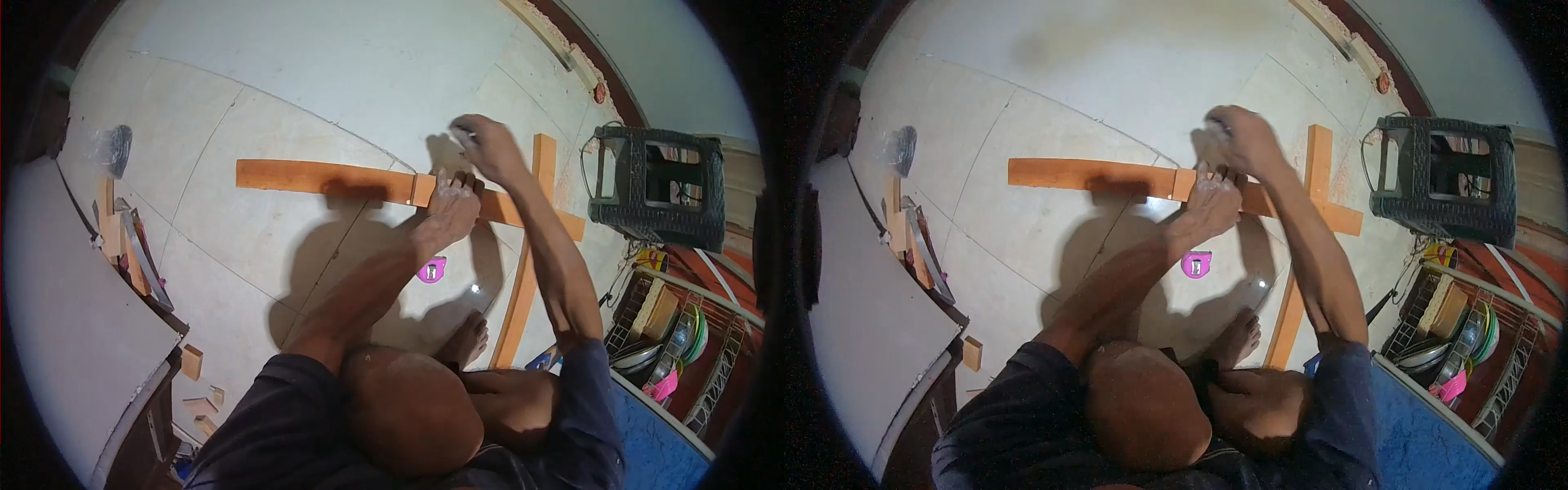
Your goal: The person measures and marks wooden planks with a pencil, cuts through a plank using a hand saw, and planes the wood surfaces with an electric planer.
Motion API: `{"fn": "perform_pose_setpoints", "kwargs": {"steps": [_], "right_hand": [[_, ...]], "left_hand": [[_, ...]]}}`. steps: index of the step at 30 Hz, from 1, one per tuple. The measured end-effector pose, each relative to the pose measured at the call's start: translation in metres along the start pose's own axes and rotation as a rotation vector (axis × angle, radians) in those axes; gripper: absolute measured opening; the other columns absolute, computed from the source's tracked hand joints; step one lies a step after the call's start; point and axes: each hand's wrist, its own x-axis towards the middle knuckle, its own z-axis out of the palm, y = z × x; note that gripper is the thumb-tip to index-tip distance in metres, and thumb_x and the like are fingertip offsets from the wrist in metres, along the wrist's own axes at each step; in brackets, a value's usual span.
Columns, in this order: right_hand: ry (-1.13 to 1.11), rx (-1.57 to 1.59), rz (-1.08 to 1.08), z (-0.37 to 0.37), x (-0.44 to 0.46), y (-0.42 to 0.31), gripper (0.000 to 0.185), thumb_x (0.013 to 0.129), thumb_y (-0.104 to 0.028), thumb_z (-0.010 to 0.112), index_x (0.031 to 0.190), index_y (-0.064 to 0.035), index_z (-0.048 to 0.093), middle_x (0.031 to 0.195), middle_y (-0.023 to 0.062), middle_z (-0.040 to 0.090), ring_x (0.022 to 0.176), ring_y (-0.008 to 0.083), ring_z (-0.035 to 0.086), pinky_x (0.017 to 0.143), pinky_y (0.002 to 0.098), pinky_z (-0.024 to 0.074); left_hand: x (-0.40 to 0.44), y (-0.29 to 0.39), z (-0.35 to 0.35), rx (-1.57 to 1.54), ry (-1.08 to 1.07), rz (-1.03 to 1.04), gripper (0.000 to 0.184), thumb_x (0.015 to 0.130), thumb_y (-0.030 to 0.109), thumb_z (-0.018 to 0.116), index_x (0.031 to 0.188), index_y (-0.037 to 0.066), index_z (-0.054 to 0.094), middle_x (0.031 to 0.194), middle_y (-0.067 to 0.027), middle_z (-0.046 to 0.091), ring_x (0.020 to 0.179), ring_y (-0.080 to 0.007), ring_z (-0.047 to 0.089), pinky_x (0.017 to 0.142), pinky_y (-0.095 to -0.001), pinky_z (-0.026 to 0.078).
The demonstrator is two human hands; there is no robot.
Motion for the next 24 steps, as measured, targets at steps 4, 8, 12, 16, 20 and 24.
{"fn": "perform_pose_setpoints", "kwargs": {"steps": [4, 8, 12, 16, 20, 24], "right_hand": [[0.078, -0.208, 0.145, -0.048, -0.102, 0.024, 0.025, 0.097, -0.018, 0.056, 0.118, -0.0067, 0.065, 0.114, 0.0186, 0.070, 0.104, 0.0394, 0.066, 0.093, 0.0463, 0.0506], [0.124, -0.450, 0.490, -0.047, -0.216, 0.065, 0.029, 0.103, -0.027, 0.050, 0.118, -0.0064, 0.064, 0.106, 0.0249, 0.070, 0.096, 0.0451, 0.066, 0.086, 0.0529, 0.0493], [0.119, -0.301, 0.959, -0.038, -0.309, 0.046, 0.038, 0.106, -0.035, 0.041, 0.119, -0.0064, 0.064, 0.100, 0.0281, 0.070, 0.094, 0.0475, 0.066, 0.087, 0.0549, 0.0487], [0.539, -0.411, 1.204, 0.017, -0.489, 0.086, 0.055, 0.108, -0.044, 0.030, 0.127, -0.0027, 0.062, 0.105, 0.0332, 0.068, 0.098, 0.0544, 0.063, 0.089, 0.0566, 0.0486], [0.699, -0.277, 1.657, 0.054, -0.609, 0.063, 0.065, 0.107, -0.049, 0.029, 0.130, 0.0051, 0.057, 0.115, 0.0347, 0.066, 0.102, 0.0544, 0.063, 0.092, 0.0596, 0.0477], [0.771, -0.210, 1.794, 0.105, -0.701, 0.050, 0.066, 0.109, -0.048, 0.026, 0.131, 0.0035, 0.060, 0.118, 0.0294, 0.067, 0.113, 0.0459, 0.064, 0.094, 0.0543, 0.0513]], "left_hand": [[0.013, 0.011, -0.003, 0.064, 0.424, 0.100, 0.058, 0.077, 0.032, 0.082, 0.123, 0.001, 0.066, 0.121, -0.0167, 0.064, 0.124, -0.0323, 0.055, 0.108, -0.0573, 0.034], [0.006, 0.045, -0.028, -0.130, 0.254, 0.269, 0.074, 0.075, 0.035, 0.085, 0.131, -0.003, 0.056, 0.129, -0.0190, 0.059, 0.133, -0.0333, 0.047, 0.114, -0.0595, 0.029], [-0.009, 0.056, -0.011, -0.185, 0.353, 0.597, 0.082, 0.081, 0.049, 0.077, 0.141, -0.001, 0.049, 0.142, -0.0214, 0.049, 0.141, -0.0364, 0.039, 0.119, -0.0596, 0.024], [-0.038, -0.051, -0.016, -0.070, 0.123, 0.085, 0.105, 0.073, 0.051, 0.084, 0.155, 0.009, 0.034, 0.151, -0.0261, 0.040, 0.149, -0.0429, 0.025, 0.122, -0.0576, 0.019], [-0.068, -0.118, -0.005, 0.175, 0.110, -0.097, 0.105, 0.063, 0.044, 0.091, 0.147, 0.004, 0.041, 0.152, -0.0212, 0.038, 0.149, -0.0426, 0.024, 0.119, -0.0664, 0.017], [-0.060, -0.107, -0.014, 0.134, 0.108, -0.092, 0.084, 0.067, 0.048, 0.087, 0.129, 0.000, 0.055, 0.135, -0.0206, 0.052, 0.135, -0.0410, 0.042, 0.114, -0.0610, 0.027]]}}
